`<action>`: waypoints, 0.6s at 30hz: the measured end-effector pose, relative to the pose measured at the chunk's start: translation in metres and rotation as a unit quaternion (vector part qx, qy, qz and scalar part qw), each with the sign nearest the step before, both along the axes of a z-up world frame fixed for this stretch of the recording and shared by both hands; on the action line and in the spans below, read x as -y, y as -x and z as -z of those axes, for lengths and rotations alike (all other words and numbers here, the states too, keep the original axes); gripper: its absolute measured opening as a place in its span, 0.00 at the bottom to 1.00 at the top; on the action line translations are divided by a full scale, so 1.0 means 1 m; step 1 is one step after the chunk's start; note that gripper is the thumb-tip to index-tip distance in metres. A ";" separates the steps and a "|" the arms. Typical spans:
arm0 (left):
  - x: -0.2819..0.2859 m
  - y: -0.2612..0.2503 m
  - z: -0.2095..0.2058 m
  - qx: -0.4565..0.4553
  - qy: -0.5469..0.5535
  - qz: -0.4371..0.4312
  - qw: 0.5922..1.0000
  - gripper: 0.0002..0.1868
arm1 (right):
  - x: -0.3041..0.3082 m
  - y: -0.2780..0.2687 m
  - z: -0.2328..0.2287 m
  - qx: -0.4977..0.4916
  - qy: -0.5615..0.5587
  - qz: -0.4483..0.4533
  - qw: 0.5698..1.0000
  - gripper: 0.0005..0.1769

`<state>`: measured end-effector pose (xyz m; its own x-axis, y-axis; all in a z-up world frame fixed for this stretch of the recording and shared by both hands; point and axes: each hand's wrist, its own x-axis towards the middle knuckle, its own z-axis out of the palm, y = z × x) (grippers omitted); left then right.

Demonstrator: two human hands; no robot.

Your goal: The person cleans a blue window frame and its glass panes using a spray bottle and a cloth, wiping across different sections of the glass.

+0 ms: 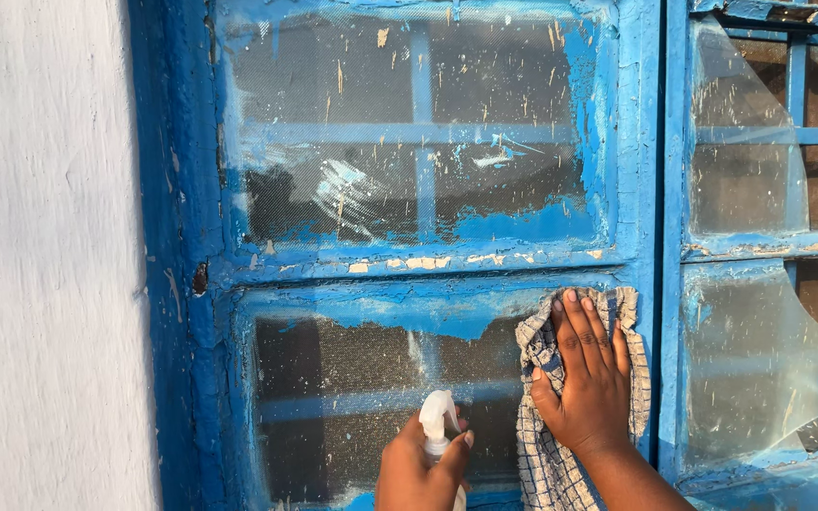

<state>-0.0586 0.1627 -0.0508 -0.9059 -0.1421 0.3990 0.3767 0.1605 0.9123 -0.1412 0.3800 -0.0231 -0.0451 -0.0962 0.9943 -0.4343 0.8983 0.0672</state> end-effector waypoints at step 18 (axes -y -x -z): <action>-0.002 -0.011 -0.026 -0.128 -0.075 0.086 0.985 0.19 | -0.002 -0.001 0.001 0.007 -0.002 0.000 1.000 0.47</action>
<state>-0.0480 0.1644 -0.0247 -0.7944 -0.0699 0.6033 0.6070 -0.0561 0.7927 -0.1405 0.3816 -0.0239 -0.0583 -0.0997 0.9933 -0.4356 0.8978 0.0645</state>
